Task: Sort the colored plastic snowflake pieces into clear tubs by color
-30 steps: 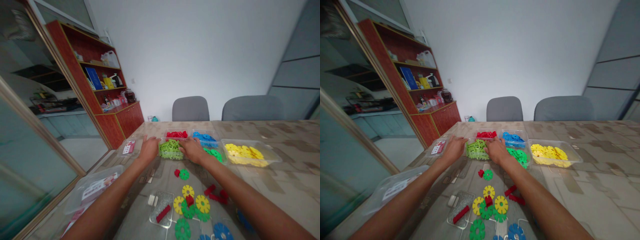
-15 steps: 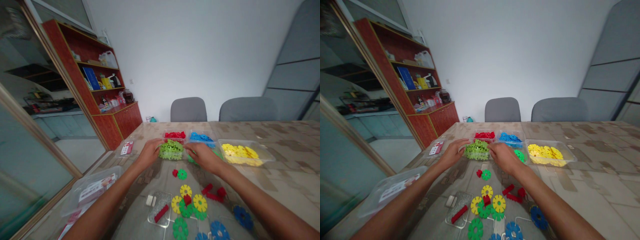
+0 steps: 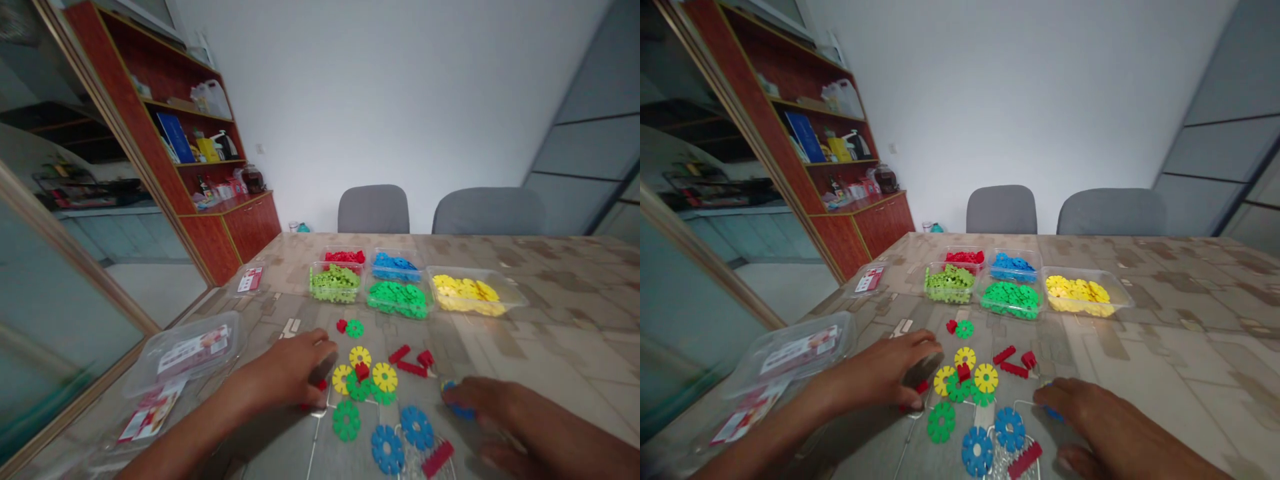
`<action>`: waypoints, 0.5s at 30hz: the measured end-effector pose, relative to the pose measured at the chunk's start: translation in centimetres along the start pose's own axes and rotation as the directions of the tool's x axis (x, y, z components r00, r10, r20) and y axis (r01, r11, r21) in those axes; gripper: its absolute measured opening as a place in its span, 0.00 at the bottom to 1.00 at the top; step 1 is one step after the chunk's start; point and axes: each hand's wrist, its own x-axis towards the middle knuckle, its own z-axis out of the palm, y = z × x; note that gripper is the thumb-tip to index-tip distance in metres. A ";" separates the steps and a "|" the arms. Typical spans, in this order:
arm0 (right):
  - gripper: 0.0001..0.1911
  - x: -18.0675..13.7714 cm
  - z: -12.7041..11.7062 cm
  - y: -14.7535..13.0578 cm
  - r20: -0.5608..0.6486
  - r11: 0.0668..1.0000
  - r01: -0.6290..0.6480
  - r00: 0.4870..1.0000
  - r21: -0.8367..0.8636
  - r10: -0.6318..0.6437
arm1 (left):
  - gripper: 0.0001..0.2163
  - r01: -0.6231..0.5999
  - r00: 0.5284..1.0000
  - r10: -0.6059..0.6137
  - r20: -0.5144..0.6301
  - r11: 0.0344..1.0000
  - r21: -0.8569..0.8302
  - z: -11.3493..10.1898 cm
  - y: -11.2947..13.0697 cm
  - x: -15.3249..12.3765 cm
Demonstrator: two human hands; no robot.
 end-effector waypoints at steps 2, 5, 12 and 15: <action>0.32 0.2 1.7 -0.4 0.047 0.999 -0.038 0.998 -0.022 0.039 | 0.29 0.026 0.999 -0.027 0.024 0.999 0.042 0.6 0.0 0.2; 0.31 2.0 3.5 -2.2 0.189 0.999 -0.038 0.981 -0.026 0.043 | 0.25 0.021 0.999 -0.022 0.029 0.999 0.042 0.9 -0.2 0.5; 0.05 5.1 4.2 -2.6 0.098 0.996 0.081 0.992 0.026 -0.083 | 0.16 -0.172 0.984 0.177 0.018 0.971 -0.168 1.3 -0.2 0.9; 0.06 5.2 3.6 -1.5 0.026 0.991 0.122 0.992 0.055 -0.123 | 0.12 -0.194 0.980 0.201 0.006 0.954 -0.226 1.6 -0.6 1.3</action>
